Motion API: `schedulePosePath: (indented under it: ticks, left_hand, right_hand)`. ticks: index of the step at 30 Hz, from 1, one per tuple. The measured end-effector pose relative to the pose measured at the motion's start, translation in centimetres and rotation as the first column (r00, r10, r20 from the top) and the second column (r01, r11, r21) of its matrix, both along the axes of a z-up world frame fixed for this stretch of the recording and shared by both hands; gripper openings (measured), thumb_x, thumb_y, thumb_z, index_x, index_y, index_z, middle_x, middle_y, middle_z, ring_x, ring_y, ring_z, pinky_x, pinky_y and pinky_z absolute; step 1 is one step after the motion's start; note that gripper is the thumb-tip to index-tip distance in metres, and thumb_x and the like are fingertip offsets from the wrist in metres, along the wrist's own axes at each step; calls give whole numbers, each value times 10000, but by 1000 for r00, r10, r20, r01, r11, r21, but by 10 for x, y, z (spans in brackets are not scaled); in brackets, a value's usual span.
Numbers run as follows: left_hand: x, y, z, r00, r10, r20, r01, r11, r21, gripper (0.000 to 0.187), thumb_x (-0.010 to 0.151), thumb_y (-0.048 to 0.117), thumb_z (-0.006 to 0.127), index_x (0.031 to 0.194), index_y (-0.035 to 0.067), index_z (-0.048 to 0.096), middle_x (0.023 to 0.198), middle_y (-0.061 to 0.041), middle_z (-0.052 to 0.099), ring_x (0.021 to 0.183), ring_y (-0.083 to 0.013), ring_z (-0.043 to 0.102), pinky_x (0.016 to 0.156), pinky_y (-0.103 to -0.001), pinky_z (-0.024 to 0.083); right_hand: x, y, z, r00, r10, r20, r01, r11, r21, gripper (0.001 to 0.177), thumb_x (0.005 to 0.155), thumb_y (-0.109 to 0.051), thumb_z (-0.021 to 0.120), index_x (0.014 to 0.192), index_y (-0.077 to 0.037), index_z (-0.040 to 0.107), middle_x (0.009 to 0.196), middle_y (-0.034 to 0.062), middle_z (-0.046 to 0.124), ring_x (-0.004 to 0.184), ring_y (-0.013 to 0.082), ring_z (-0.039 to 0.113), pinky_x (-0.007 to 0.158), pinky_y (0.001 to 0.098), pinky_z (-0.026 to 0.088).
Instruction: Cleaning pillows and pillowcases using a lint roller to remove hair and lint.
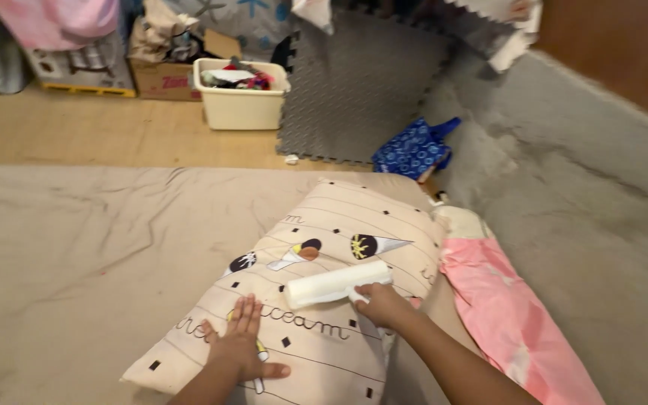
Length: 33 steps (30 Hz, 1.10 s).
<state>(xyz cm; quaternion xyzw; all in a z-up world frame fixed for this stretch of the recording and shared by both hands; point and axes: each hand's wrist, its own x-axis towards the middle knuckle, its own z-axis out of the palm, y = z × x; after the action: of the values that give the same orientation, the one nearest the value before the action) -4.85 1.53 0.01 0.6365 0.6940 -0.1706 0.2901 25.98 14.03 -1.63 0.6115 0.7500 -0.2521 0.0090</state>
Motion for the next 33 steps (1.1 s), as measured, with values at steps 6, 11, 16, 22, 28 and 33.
schedulePosePath:
  ticks: [6, 11, 16, 22, 28, 33]
  left_hand:
    - [-2, 14, -5, 999, -24, 40, 25, 999, -34, 1619, 557, 880, 746, 1633, 104, -182, 1735, -23, -251, 1594, -191, -197, 1130, -832, -2]
    - [-1, 20, -30, 995, -90, 39, 91, 996, 1, 1622, 574, 876, 739, 1613, 26, -170, 1721, -78, -270, 1585, -261, -236, 1058, -924, 10]
    - [2, 23, -91, 991, -130, -45, 133, 989, 71, 1143, 884, 498, 607, 1624, 50, -140, 1716, -94, -248, 1566, -286, -217, 1046, -909, 38]
    - [1, 29, -84, 997, -58, 54, 56, 998, 35, 738, 1047, 154, 314, 1645, 139, -118, 1722, -11, -244, 1580, -199, -195, 1116, -885, -23]
    - [-3, 31, -87, 995, -80, 59, 80, 997, 4, 951, 965, 120, 500, 1651, 133, -159, 1710, -22, -313, 1571, -218, -249, 1066, -899, -50]
    - [-14, 19, -30, 984, -47, 174, 64, 993, -95, 1427, 722, 643, 776, 1642, 82, -159, 1720, -64, -293, 1584, -245, -267, 1103, -858, -64]
  right_hand:
    - [-97, 32, 45, 971, -226, 74, 235, 960, -149, 539, 952, -301, 575, 1474, -181, 514, 1292, 134, 661, 1011, 356, 774, 882, 479, 641]
    - [-138, 101, -20, 964, -52, 260, 19, 992, 125, 360, 991, -280, 551, 1238, -28, 626, 1207, 241, 688, 1127, 372, 679, 945, 481, 557]
    - [-153, 183, -57, 968, -100, 230, 81, 993, 89, 355, 955, -223, 553, 1244, -33, 634, 1225, 240, 691, 1140, 375, 680, 969, 482, 546]
    - [-166, 186, -29, 975, -122, 186, 112, 992, 66, 418, 933, -239, 570, 1311, -66, 605, 1229, 222, 682, 1143, 376, 669, 975, 491, 537]
    - [-112, 156, -45, 990, 32, 138, -56, 982, 178, 507, 914, -271, 609, 1372, -56, 593, 1168, 259, 706, 1095, 391, 686, 964, 472, 543]
    - [-71, 86, 15, 994, -17, 107, 15, 1000, 18, 587, 899, -343, 617, 1448, -147, 551, 1207, 198, 724, 1026, 326, 754, 944, 428, 583]
